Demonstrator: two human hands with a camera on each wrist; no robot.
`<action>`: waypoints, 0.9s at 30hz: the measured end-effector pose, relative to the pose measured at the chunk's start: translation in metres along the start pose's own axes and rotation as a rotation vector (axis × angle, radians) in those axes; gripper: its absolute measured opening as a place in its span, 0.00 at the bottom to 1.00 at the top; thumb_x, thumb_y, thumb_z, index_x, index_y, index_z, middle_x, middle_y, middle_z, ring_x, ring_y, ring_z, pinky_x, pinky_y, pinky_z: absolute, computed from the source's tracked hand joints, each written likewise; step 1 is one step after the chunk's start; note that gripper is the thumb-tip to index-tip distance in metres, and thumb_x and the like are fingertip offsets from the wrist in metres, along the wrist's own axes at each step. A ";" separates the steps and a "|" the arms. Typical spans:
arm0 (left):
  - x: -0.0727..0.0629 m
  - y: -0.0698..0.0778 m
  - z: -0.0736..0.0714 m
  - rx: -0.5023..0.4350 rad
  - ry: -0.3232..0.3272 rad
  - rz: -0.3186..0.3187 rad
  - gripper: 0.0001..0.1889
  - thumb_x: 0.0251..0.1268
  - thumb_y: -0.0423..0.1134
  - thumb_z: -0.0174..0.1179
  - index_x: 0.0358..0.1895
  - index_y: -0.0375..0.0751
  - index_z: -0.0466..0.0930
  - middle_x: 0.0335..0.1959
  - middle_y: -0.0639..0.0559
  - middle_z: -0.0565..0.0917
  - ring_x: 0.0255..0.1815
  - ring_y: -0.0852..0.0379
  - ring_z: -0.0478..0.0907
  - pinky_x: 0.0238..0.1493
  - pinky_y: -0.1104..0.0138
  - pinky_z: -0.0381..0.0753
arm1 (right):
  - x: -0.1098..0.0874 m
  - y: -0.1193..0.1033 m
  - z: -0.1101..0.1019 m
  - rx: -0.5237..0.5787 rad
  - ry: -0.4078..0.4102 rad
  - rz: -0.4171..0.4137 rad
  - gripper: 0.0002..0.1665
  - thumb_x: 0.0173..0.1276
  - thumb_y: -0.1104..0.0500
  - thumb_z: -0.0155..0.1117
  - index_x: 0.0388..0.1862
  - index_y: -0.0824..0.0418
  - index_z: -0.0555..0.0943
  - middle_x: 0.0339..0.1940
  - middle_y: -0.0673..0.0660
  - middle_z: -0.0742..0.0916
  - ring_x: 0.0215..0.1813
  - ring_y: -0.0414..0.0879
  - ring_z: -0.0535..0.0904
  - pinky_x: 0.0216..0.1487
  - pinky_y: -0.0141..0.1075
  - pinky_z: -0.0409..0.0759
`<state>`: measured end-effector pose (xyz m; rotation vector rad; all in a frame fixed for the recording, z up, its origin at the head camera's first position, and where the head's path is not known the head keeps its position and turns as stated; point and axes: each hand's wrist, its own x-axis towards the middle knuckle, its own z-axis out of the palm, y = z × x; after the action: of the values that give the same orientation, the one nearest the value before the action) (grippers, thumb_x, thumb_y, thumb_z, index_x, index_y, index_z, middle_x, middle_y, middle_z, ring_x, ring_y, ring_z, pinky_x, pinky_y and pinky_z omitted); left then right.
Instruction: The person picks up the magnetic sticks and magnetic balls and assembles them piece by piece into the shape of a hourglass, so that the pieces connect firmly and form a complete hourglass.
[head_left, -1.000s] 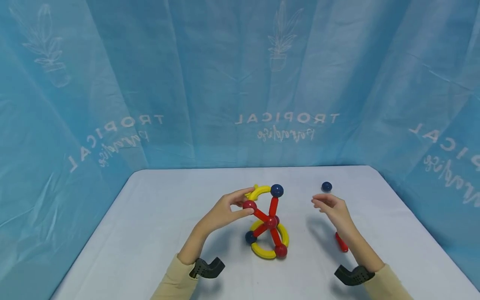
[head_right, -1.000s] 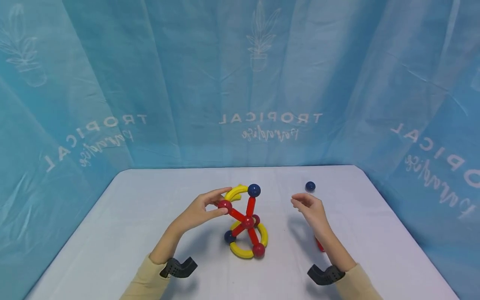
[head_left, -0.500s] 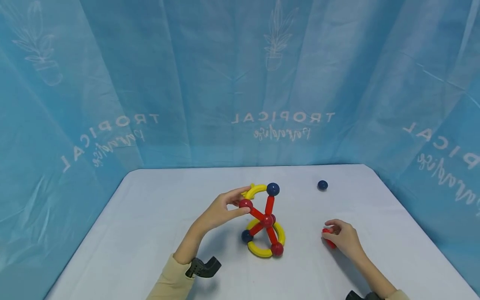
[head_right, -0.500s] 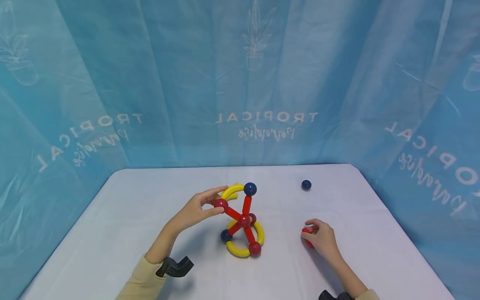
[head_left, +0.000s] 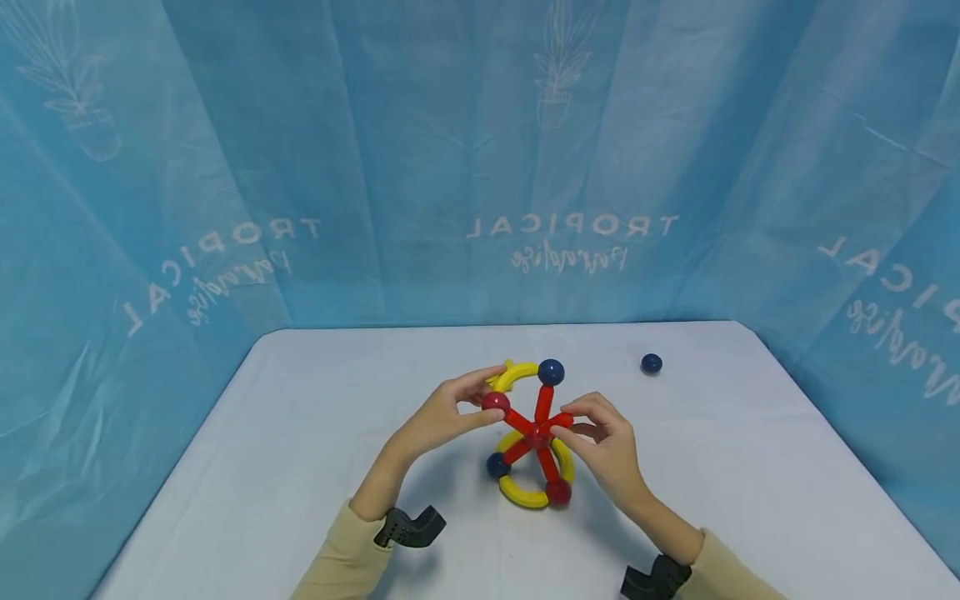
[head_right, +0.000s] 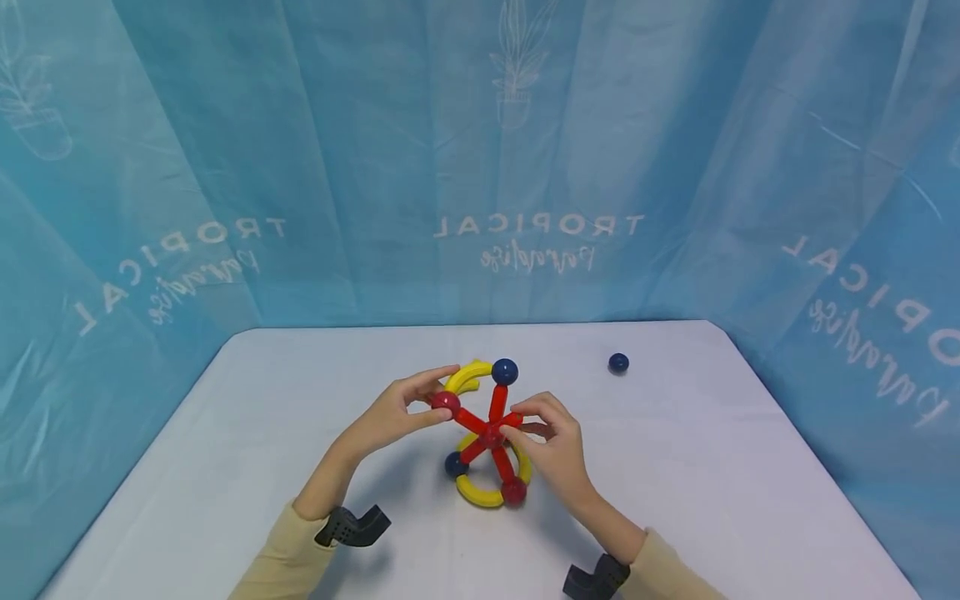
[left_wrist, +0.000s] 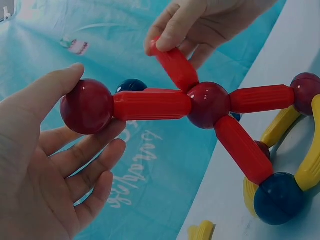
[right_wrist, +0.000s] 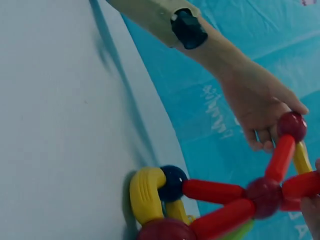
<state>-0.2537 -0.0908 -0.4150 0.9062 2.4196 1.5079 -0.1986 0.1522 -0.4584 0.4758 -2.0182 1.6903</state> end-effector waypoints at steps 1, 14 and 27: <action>0.001 0.000 0.000 -0.003 0.000 0.004 0.32 0.62 0.46 0.63 0.70 0.51 0.65 0.48 0.48 0.83 0.51 0.52 0.75 0.49 0.62 0.75 | 0.000 0.000 0.003 -0.002 -0.004 -0.025 0.14 0.55 0.72 0.68 0.42 0.66 0.82 0.36 0.56 0.81 0.41 0.38 0.79 0.43 0.27 0.82; 0.002 -0.005 0.001 0.002 0.001 0.013 0.31 0.63 0.45 0.62 0.69 0.47 0.65 0.47 0.46 0.83 0.50 0.52 0.75 0.49 0.64 0.75 | -0.006 -0.001 0.013 -0.044 -0.034 -0.027 0.12 0.55 0.69 0.71 0.39 0.65 0.81 0.35 0.56 0.82 0.41 0.38 0.78 0.44 0.26 0.81; 0.002 -0.003 0.002 -0.013 0.002 0.008 0.31 0.63 0.43 0.62 0.69 0.47 0.65 0.45 0.45 0.83 0.49 0.52 0.75 0.49 0.64 0.75 | 0.027 0.056 -0.045 -0.222 0.214 -0.022 0.05 0.64 0.67 0.62 0.38 0.67 0.82 0.37 0.58 0.83 0.41 0.36 0.76 0.44 0.22 0.75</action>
<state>-0.2562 -0.0894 -0.4181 0.9131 2.4081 1.5260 -0.2458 0.2073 -0.4834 0.2297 -2.0026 1.4163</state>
